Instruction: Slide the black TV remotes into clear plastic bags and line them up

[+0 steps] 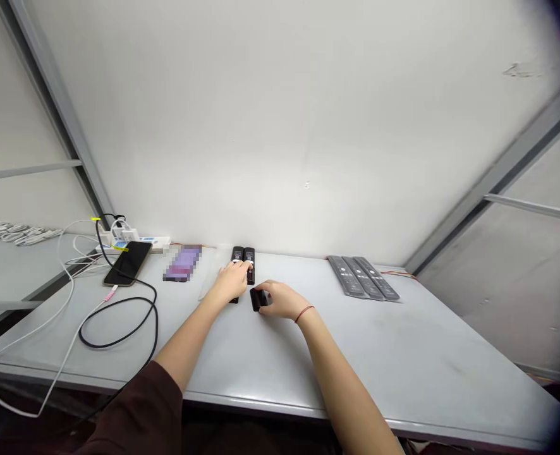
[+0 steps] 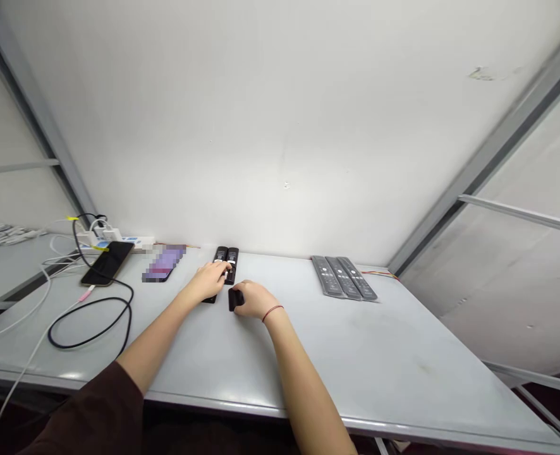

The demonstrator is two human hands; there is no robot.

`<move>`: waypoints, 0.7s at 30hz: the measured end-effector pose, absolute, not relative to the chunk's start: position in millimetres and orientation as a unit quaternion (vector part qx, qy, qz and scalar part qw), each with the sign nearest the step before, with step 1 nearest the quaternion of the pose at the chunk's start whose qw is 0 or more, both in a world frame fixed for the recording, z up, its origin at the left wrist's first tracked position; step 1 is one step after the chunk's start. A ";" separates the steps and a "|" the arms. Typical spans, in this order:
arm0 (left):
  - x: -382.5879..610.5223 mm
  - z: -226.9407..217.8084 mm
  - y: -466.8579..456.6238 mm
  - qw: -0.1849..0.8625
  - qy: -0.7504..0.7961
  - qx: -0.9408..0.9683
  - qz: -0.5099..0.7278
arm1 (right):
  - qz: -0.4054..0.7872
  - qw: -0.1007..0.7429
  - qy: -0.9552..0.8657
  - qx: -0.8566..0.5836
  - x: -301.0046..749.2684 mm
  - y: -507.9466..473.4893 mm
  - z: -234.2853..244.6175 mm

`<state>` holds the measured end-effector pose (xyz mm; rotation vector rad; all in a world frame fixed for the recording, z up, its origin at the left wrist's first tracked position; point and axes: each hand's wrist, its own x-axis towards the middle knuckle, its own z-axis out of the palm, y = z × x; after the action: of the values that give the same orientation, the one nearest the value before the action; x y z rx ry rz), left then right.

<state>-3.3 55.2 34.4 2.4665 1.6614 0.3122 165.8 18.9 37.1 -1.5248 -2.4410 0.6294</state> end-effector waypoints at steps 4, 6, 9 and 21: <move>-29.8 53.4 52.7 0.140 0.567 0.810 0.051 | 0.207 0.096 -0.821 -0.524 160.7 15.7 37.9; -39.3 59.3 50.4 0.164 0.560 0.812 0.011 | 0.196 0.101 -0.817 -0.533 156.9 15.1 36.8; -43.7 61.9 46.5 0.182 0.551 0.814 -0.031 | 0.174 0.121 -0.819 -0.533 149.8 15.8 33.8; -37.9 56.8 45.8 0.178 0.560 0.807 -0.059 | 0.140 0.143 -0.826 -0.528 135.7 15.1 26.1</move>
<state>-37.9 45.8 56.8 2.2832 1.5845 -0.1682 135.7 15.1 26.1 -1.5221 -2.3822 0.4030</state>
